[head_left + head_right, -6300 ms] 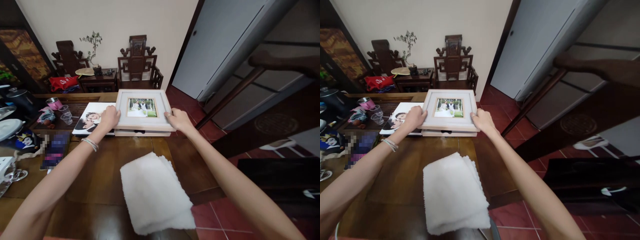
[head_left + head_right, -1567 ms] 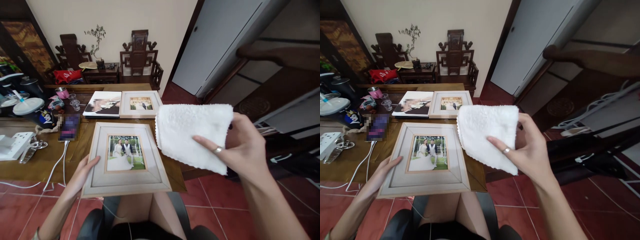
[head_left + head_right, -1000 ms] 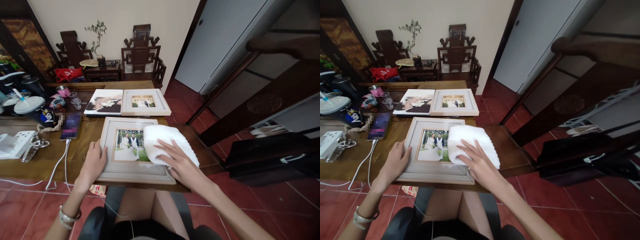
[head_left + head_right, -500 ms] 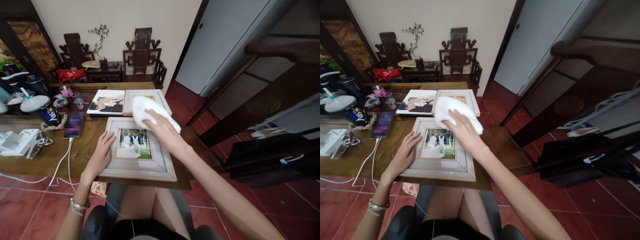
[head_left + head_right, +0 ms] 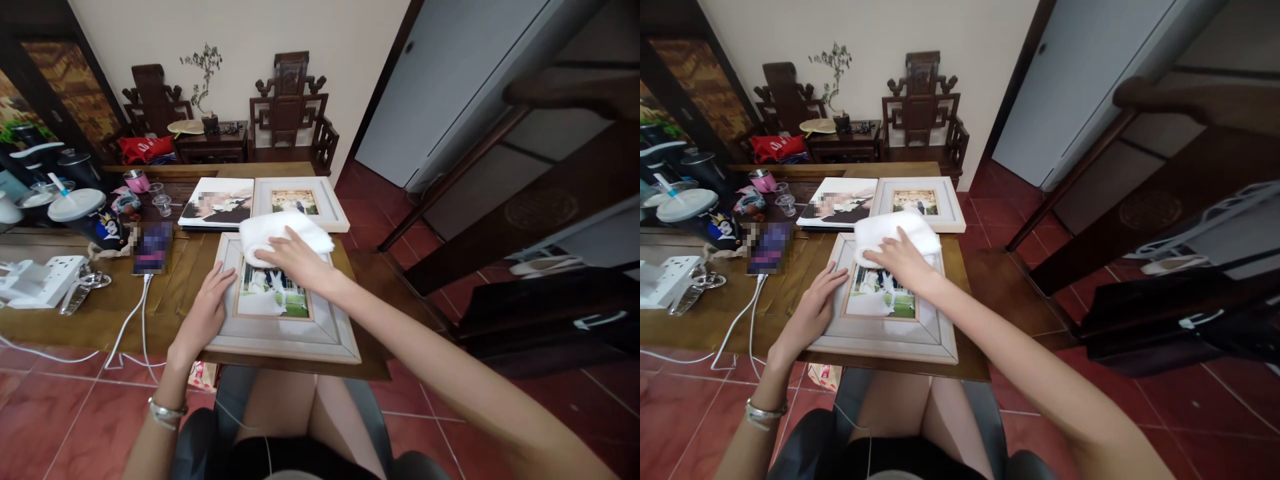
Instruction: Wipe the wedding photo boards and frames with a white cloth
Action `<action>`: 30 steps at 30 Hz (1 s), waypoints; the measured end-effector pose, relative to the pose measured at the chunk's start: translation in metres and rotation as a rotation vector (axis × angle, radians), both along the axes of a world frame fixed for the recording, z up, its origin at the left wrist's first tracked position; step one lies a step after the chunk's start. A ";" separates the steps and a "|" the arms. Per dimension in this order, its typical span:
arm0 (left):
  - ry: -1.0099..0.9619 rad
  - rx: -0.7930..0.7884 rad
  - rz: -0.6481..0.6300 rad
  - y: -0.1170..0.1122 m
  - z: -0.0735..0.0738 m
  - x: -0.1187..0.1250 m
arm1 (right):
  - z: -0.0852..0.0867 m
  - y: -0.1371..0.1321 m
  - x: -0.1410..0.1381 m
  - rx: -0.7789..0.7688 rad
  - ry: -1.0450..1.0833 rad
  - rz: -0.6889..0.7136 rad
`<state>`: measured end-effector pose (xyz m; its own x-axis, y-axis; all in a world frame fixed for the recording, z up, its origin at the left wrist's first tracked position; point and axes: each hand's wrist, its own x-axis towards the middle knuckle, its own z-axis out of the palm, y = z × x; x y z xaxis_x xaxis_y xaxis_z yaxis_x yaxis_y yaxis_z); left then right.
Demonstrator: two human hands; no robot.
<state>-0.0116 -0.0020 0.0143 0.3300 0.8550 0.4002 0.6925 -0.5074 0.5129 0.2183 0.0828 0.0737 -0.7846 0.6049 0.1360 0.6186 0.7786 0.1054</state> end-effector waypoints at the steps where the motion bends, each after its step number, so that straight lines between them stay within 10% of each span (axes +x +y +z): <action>1: -0.004 -0.004 0.007 0.000 0.000 0.000 | 0.001 -0.001 0.013 -0.001 -0.006 -0.035; 7: -0.019 -0.014 0.043 0.001 0.002 0.002 | 0.007 -0.008 0.074 0.013 -0.090 -0.196; 15: -0.005 -0.010 0.070 -0.002 0.002 0.003 | -0.012 -0.016 0.062 0.012 0.055 -0.234; 25: 0.008 0.012 0.042 0.000 -0.001 -0.001 | -0.011 -0.135 0.085 -0.102 0.187 -0.083; 30: 0.050 -0.020 0.065 0.001 0.005 -0.001 | -0.019 -0.097 0.081 -0.101 0.231 -0.166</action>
<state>-0.0121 -0.0006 0.0191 0.2930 0.8828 0.3671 0.7485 -0.4507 0.4865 0.2994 -0.0143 0.0542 -0.6293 0.7417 0.2321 0.7366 0.6645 -0.1260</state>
